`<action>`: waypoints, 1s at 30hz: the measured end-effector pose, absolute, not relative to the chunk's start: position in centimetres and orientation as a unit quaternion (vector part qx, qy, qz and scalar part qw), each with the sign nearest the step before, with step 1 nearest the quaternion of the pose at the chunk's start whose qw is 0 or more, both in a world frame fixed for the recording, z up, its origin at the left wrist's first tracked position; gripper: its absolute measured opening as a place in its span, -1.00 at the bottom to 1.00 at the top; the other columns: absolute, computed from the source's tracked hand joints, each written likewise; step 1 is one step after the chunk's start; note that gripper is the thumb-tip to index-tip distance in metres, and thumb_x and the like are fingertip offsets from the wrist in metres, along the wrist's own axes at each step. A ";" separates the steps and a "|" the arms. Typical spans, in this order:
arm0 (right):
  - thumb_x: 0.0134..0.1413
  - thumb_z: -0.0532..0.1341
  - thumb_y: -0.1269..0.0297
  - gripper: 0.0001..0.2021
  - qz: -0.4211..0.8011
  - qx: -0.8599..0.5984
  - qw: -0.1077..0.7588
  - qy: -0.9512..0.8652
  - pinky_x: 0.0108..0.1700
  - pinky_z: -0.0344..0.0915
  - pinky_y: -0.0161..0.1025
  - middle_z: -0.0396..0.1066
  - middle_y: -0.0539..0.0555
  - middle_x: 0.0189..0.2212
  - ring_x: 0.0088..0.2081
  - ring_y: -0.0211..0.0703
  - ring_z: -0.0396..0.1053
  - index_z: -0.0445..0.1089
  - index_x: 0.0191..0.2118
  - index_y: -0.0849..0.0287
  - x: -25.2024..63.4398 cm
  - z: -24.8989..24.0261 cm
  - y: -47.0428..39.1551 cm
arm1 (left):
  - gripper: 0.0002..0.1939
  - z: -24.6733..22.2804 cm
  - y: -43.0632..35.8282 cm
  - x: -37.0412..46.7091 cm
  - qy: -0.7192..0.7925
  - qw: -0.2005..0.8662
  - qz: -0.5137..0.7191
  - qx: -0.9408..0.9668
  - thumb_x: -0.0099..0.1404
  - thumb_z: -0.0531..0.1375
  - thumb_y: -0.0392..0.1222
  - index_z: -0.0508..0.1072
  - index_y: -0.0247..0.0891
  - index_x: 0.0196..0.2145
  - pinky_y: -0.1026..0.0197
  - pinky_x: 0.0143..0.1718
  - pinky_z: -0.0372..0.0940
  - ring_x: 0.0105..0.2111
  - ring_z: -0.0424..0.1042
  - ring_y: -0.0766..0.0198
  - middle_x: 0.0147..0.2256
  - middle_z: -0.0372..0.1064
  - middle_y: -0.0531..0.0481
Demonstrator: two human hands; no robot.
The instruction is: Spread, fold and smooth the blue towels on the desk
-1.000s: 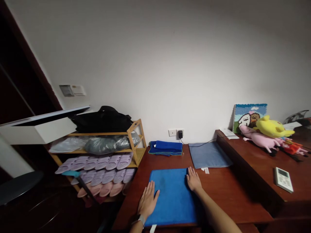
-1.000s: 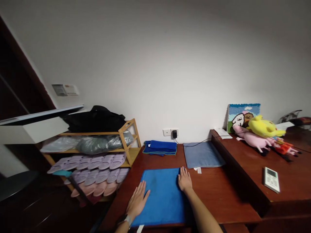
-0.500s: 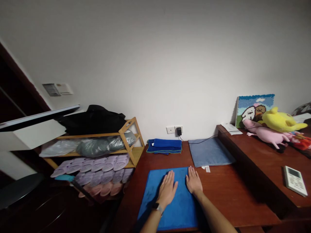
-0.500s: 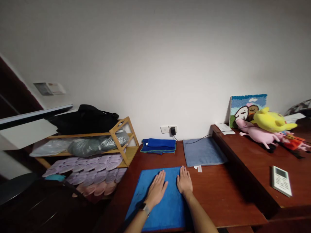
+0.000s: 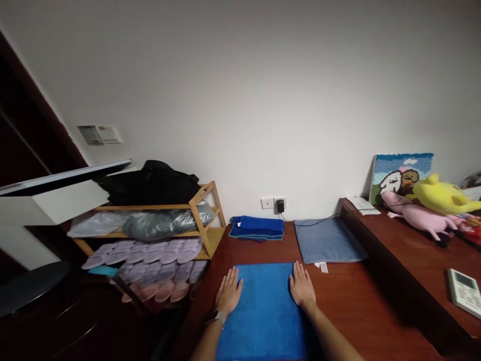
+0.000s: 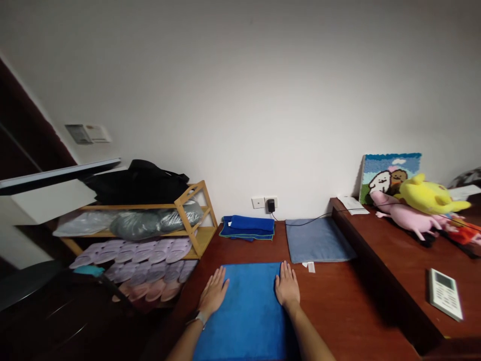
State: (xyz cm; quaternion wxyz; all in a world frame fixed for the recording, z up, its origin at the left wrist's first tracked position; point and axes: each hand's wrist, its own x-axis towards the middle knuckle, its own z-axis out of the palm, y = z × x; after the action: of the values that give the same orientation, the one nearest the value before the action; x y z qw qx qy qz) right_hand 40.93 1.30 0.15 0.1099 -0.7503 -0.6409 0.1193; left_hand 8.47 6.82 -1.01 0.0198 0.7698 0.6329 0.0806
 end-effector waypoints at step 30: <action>0.40 -0.12 -0.05 -0.40 0.043 -0.858 0.064 -0.508 0.41 -0.19 0.27 -0.07 0.07 0.51 0.48 0.26 -0.13 0.00 0.48 -0.19 56.9 0.2 0.7 | -0.24 -1.8 8.7 2.6 0.645 -0.017 0.054 0.762 0.47 -0.16 0.16 0.06 -0.33 0.46 -0.13 0.46 -0.09 0.46 -0.05 0.08 0.46 -0.05 -0.13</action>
State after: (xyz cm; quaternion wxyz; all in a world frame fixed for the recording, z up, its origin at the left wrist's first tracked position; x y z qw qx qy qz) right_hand 56.86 0.68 0.22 0.0643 -0.8578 -0.5081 0.0426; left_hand 2.63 8.67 -1.85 -0.0165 0.7618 0.6454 0.0536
